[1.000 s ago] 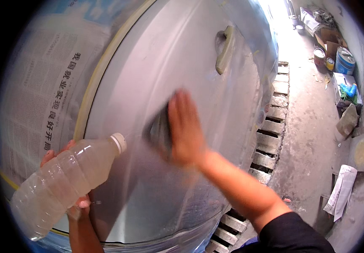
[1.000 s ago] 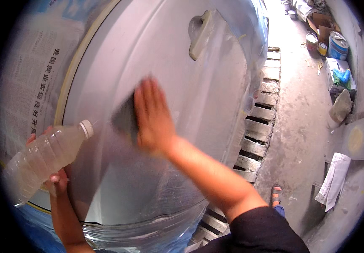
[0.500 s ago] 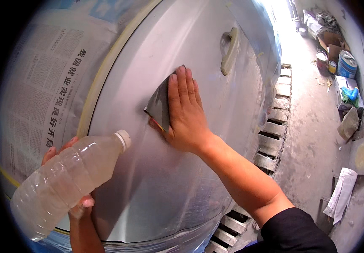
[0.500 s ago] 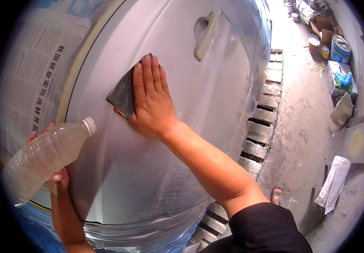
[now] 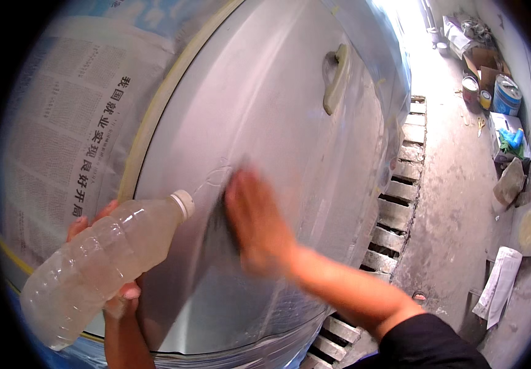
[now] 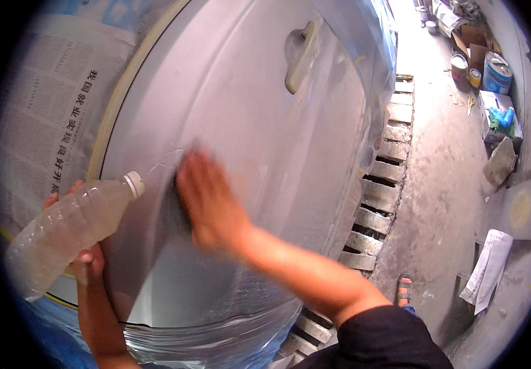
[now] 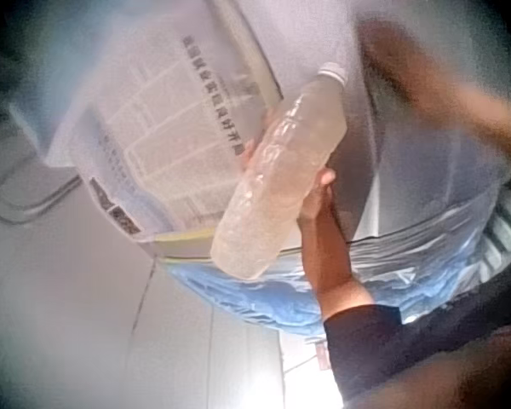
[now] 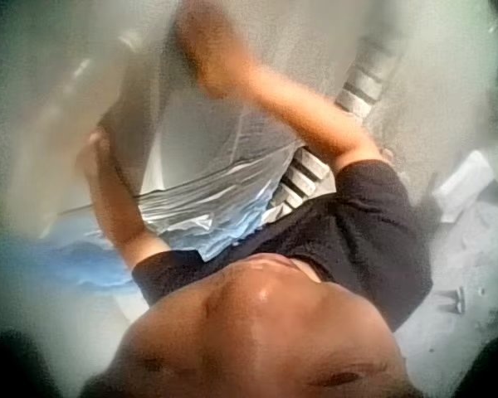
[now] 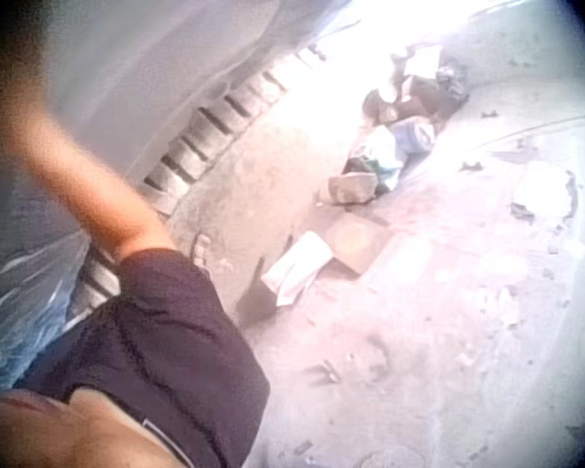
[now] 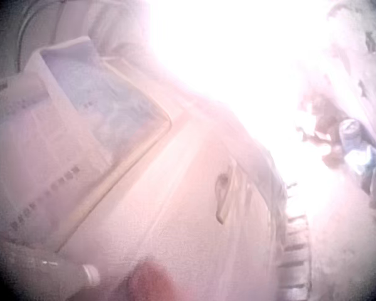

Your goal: The person sands a car door panel using a sanding block while holding a plastic bottle in the other hand. The person repeatedly pours liquid from the bottle onto the door surface to keep it wet during the sanding process.

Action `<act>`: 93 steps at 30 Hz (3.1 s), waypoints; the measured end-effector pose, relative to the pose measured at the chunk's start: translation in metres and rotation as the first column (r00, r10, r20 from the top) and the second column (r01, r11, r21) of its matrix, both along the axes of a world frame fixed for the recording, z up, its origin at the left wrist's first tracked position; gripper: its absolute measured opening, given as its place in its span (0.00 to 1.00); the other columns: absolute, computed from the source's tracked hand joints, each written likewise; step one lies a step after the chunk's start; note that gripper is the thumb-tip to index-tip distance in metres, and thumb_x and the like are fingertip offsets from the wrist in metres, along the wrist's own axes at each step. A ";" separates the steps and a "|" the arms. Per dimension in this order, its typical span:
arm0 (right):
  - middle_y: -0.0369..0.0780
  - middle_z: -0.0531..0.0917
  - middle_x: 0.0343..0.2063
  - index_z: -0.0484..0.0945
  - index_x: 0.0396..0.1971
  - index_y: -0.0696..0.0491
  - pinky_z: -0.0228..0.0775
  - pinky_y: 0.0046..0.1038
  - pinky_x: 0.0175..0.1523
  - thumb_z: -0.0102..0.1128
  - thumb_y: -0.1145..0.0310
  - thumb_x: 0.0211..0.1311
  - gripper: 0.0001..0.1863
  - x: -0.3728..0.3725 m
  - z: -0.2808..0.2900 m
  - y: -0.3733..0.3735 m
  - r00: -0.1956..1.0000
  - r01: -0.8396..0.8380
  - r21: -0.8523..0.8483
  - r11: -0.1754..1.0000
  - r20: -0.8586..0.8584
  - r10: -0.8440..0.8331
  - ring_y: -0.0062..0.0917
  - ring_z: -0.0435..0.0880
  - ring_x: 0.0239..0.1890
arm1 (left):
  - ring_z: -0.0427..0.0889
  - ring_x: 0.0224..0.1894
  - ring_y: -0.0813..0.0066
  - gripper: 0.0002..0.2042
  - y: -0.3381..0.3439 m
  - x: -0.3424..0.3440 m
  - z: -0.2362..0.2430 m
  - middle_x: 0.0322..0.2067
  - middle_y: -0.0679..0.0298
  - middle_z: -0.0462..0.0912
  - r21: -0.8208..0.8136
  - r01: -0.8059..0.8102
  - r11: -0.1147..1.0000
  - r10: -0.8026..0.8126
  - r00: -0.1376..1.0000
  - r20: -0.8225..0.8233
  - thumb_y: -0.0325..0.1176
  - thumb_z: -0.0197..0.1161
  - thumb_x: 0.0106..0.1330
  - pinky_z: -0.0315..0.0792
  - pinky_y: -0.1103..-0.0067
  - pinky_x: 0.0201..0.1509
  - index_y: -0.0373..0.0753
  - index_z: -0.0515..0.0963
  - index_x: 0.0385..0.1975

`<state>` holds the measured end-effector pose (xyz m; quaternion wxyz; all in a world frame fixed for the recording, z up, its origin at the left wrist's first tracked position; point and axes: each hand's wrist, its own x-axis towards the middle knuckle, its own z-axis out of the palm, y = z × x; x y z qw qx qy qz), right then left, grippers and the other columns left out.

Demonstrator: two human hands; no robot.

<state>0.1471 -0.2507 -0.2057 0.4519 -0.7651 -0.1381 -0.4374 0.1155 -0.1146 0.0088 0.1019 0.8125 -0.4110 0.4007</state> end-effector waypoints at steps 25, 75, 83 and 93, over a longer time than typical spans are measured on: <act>0.55 0.49 0.69 0.51 0.67 0.63 0.31 0.45 0.74 0.55 0.58 0.52 0.44 -0.042 -0.015 0.042 0.977 -0.190 -0.046 0.981 0.088 0.193 0.48 0.43 0.73 | 0.71 0.57 0.56 0.58 0.026 0.003 0.016 0.56 0.46 0.71 0.222 -0.064 0.973 0.074 0.996 -0.038 0.80 0.51 0.46 0.68 0.62 0.60 0.34 0.49 0.65; 0.59 0.48 0.68 0.48 0.67 0.65 0.35 0.48 0.73 0.50 0.46 0.60 0.46 -0.059 -0.049 0.058 0.996 -0.088 0.108 0.990 0.018 0.086 0.54 0.43 0.72 | 0.65 0.63 0.48 0.54 0.029 0.008 0.013 0.60 0.41 0.62 0.029 0.251 0.968 -0.226 0.912 -0.342 0.71 0.61 0.49 0.62 0.56 0.67 0.38 0.47 0.67; 0.60 0.49 0.68 0.48 0.66 0.67 0.35 0.48 0.73 0.53 0.49 0.60 0.45 0.009 -0.010 -0.004 0.992 0.124 0.214 0.969 -0.064 -0.113 0.54 0.43 0.71 | 0.64 0.63 0.48 0.54 0.019 -0.004 0.018 0.60 0.41 0.63 0.030 0.157 0.987 -0.134 0.915 -0.381 0.71 0.62 0.49 0.61 0.56 0.68 0.38 0.47 0.67; 0.62 0.47 0.68 0.44 0.68 0.66 0.35 0.52 0.72 0.48 0.41 0.61 0.50 0.031 0.001 -0.038 0.977 0.211 0.183 0.960 -0.046 -0.206 0.59 0.44 0.70 | 0.70 0.57 0.54 0.55 0.017 -0.002 0.000 0.55 0.45 0.70 0.055 -0.057 0.997 0.063 0.992 -0.114 0.76 0.56 0.47 0.66 0.63 0.62 0.33 0.52 0.63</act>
